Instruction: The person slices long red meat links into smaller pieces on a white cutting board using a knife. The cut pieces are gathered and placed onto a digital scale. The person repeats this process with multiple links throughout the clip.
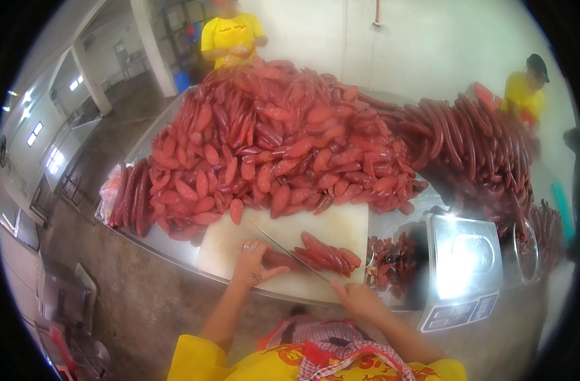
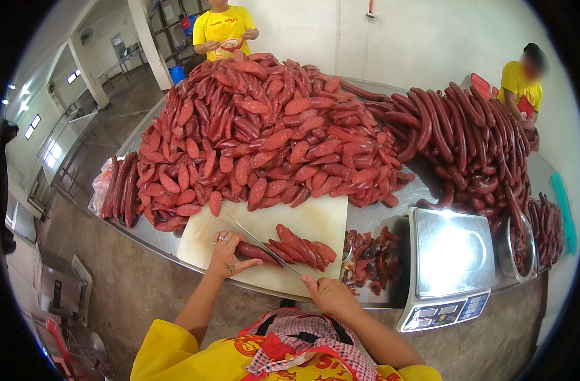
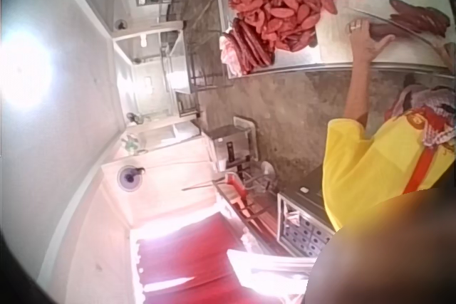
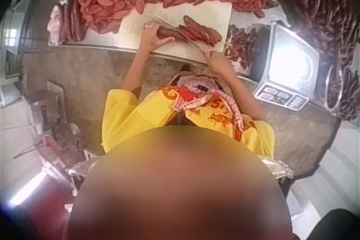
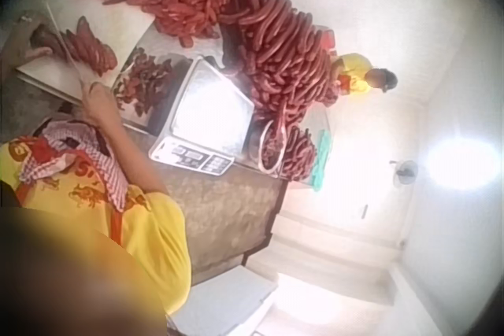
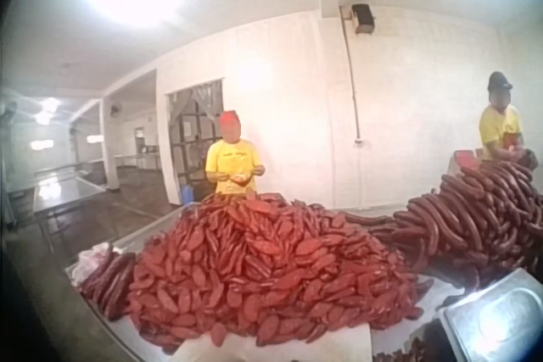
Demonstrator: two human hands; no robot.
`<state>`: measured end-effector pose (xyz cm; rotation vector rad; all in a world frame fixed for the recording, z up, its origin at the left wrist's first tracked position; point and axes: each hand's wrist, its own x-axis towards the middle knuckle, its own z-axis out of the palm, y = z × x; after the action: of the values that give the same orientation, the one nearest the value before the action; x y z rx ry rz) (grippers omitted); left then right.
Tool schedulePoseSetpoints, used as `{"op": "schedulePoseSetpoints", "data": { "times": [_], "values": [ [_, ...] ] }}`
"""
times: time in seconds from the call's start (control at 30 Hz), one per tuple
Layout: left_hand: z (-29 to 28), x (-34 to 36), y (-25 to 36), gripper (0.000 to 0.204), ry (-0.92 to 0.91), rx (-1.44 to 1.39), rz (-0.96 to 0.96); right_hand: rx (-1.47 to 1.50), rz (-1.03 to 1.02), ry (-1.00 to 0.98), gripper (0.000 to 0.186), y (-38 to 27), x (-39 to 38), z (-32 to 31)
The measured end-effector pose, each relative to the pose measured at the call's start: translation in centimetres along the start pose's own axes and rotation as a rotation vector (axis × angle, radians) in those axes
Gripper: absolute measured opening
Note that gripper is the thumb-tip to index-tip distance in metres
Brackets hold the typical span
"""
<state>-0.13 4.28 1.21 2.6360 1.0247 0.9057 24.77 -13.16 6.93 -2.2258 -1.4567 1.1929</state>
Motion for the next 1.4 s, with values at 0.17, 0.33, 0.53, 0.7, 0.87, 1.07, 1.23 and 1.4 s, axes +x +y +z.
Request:
{"op": "schedulePoseSetpoints", "data": {
  "times": [0.17,0.33,0.53,0.7,0.87,1.07,1.23,1.4],
  "values": [
    [0.4,0.3,-0.4,0.068,0.011,-0.003,-0.010,0.013,-0.006,0.010,0.082,0.4,1.1,-0.3],
    [0.5,0.4,-0.5,0.068,0.023,-0.018,-0.012,-0.005,-0.008,0.026,0.082,0.7,1.4,-0.1],
    [-1.0,-0.6,0.8,0.064,-0.081,-0.039,-0.100,0.035,-0.010,0.034,0.081,0.5,1.1,-0.1],
    [-1.0,-1.3,1.7,0.064,-0.054,-0.037,-0.053,0.026,0.006,0.022,0.080,0.2,0.9,-0.2],
    [-0.2,-1.0,1.5,0.068,-0.067,-0.008,-0.038,0.021,0.000,0.020,0.078,-0.1,0.8,-0.5],
    [-0.3,-0.9,1.5,0.069,-0.075,0.002,-0.034,-0.018,0.010,-0.003,0.074,-0.5,0.4,-0.9],
    [-0.5,-0.8,1.7,0.067,-0.090,-0.031,-0.049,-0.028,-0.010,-0.004,0.074,-0.3,0.5,-0.8],
    [-0.6,-0.7,2.1,0.052,-0.009,-0.101,-0.032,0.034,-0.020,-0.011,0.081,0.2,0.9,-0.7]
  ]
}}
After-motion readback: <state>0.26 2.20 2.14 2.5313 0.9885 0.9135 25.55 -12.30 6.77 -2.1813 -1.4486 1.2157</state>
